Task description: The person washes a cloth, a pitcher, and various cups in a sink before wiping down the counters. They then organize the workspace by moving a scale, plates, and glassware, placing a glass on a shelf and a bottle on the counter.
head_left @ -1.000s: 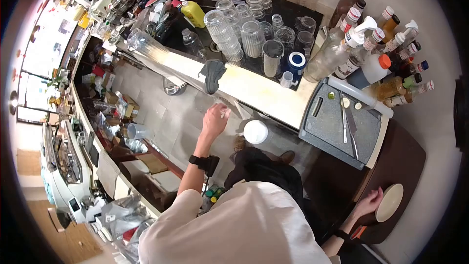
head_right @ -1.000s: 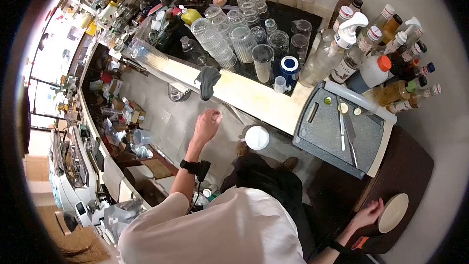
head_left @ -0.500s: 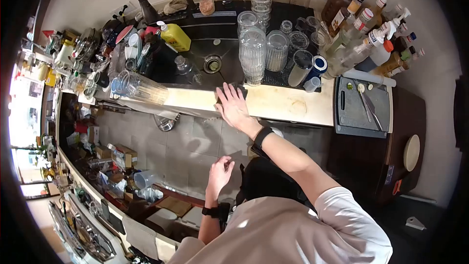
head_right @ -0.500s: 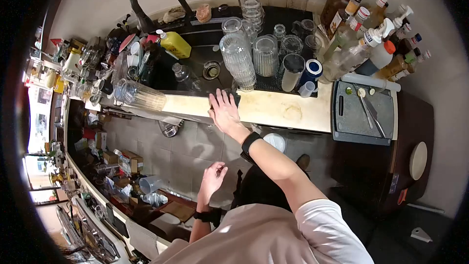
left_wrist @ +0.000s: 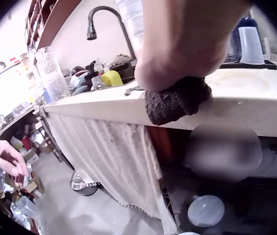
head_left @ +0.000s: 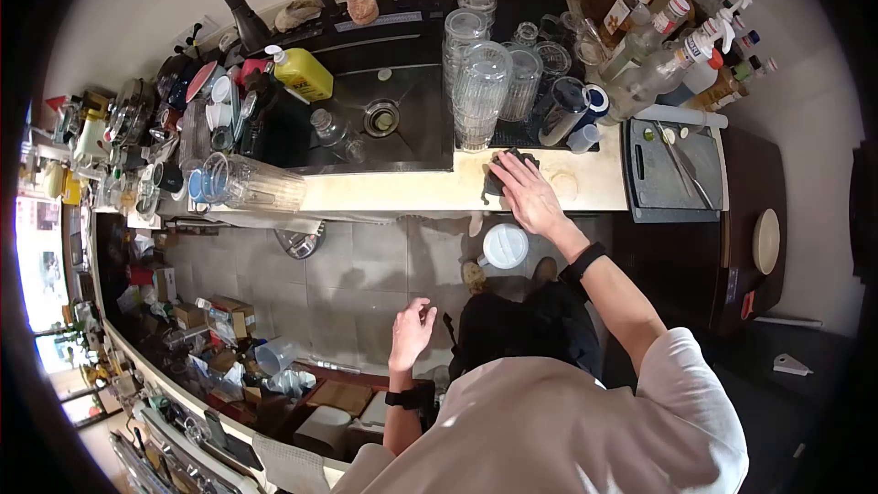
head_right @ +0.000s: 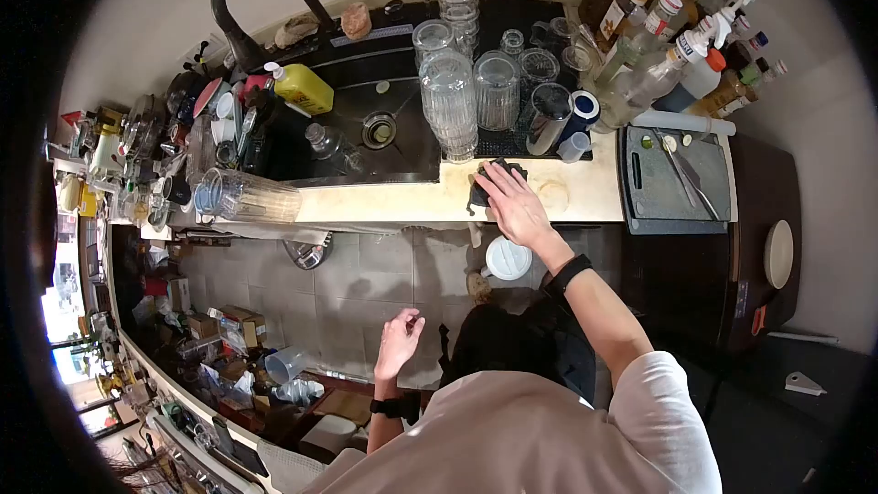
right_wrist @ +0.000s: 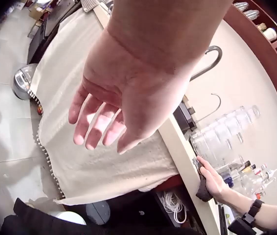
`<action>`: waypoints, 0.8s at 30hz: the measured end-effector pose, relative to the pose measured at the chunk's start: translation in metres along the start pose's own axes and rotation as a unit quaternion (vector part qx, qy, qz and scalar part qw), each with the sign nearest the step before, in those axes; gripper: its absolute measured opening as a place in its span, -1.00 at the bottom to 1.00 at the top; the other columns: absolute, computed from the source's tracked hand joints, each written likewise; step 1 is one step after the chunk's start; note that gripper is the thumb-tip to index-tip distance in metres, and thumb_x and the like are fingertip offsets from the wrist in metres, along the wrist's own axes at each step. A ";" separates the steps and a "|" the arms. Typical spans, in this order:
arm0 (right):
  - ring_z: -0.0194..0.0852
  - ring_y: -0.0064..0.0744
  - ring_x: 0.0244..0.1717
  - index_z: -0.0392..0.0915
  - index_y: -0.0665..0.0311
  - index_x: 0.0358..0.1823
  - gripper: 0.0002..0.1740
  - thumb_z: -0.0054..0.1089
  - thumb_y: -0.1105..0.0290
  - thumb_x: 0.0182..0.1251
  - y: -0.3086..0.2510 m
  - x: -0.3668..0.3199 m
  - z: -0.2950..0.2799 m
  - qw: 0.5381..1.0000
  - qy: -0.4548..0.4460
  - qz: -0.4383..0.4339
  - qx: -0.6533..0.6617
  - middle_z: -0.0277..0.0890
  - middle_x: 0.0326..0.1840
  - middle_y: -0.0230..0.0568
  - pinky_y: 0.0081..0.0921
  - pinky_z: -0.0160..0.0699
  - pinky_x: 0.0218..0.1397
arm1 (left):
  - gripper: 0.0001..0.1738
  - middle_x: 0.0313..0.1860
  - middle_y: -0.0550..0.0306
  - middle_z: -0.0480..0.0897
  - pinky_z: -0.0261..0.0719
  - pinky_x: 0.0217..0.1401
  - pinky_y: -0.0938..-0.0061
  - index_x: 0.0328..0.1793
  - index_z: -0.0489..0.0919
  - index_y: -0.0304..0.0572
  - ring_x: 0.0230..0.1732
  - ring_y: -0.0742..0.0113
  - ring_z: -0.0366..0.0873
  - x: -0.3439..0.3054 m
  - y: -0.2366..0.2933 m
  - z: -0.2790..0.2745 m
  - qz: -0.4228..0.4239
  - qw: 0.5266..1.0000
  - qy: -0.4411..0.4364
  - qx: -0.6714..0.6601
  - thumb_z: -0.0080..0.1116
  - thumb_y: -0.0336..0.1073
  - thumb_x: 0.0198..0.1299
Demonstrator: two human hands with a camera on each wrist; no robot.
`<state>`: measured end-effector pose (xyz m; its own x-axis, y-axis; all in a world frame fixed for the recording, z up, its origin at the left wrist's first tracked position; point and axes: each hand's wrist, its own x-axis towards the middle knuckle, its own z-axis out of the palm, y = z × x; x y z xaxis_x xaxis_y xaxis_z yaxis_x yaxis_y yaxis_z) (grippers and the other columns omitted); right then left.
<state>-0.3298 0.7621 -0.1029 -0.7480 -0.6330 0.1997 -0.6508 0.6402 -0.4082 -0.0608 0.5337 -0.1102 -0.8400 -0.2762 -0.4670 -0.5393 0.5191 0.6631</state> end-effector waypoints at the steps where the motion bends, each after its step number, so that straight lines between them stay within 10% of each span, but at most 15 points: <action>1: 0.12 0.01 0.51 0.34 0.17 0.37 -0.44 0.08 0.41 0.30 -0.001 0.000 0.002 1.000 0.027 0.007 0.012 0.16 0.51 0.02 -0.10 0.07 0.56 | -0.69 -0.24 -0.13 0.72 0.63 -0.10 0.22 0.04 0.60 -0.28 -0.19 -0.02 0.70 0.005 0.004 0.003 0.017 1.000 -0.006 0.003 0.21 -0.24 0.27; 6: 0.20 0.13 0.31 0.48 0.21 0.18 -0.54 0.18 0.40 0.20 -0.021 -0.002 0.025 0.978 0.141 0.139 -0.061 0.33 0.27 0.01 0.08 0.16 0.45 | -0.69 -0.29 -0.16 0.71 0.63 -0.13 0.21 0.03 0.59 -0.27 -0.23 -0.04 0.70 0.017 0.021 0.006 0.030 0.999 -0.025 0.028 0.22 -0.23 0.27; 11: 0.18 -0.01 0.43 0.45 0.19 0.31 -0.45 0.05 0.48 0.22 -0.002 -0.016 0.004 0.988 0.049 0.120 -0.089 0.29 0.41 -0.06 -0.05 0.13 0.52 | -0.69 -0.34 -0.17 0.69 0.62 -0.15 0.21 0.04 0.59 -0.26 -0.27 -0.03 0.69 0.017 0.022 0.005 0.035 0.998 -0.031 0.039 0.22 -0.23 0.27; 21: 0.20 0.12 0.45 0.47 0.16 0.32 -0.54 0.08 0.41 0.39 0.040 -0.076 -0.013 0.929 0.159 0.311 -0.125 0.26 0.47 0.04 -0.13 0.29 0.44 | -0.67 -0.29 -0.19 0.69 0.59 -0.22 0.24 0.07 0.60 -0.25 -0.37 0.02 0.64 0.021 0.028 0.011 0.032 0.997 -0.056 0.047 0.20 -0.21 0.28; 24: 0.20 0.08 0.47 0.50 0.21 0.29 -0.48 0.16 0.48 0.24 -0.003 -0.050 0.013 0.967 0.126 0.217 -0.040 0.30 0.45 0.04 -0.15 0.23 0.51 | -0.69 -0.34 -0.17 0.69 0.60 -0.21 0.20 0.05 0.59 -0.26 -0.33 -0.04 0.66 0.027 0.029 0.018 0.055 0.995 -0.069 0.054 0.20 -0.23 0.28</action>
<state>-0.2883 0.7863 -0.1227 -0.9545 -0.1779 0.2395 -0.2692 0.8595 -0.4344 -0.0979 0.5559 -0.1138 -0.8730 -0.1032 -0.4767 -0.4297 0.6252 0.6515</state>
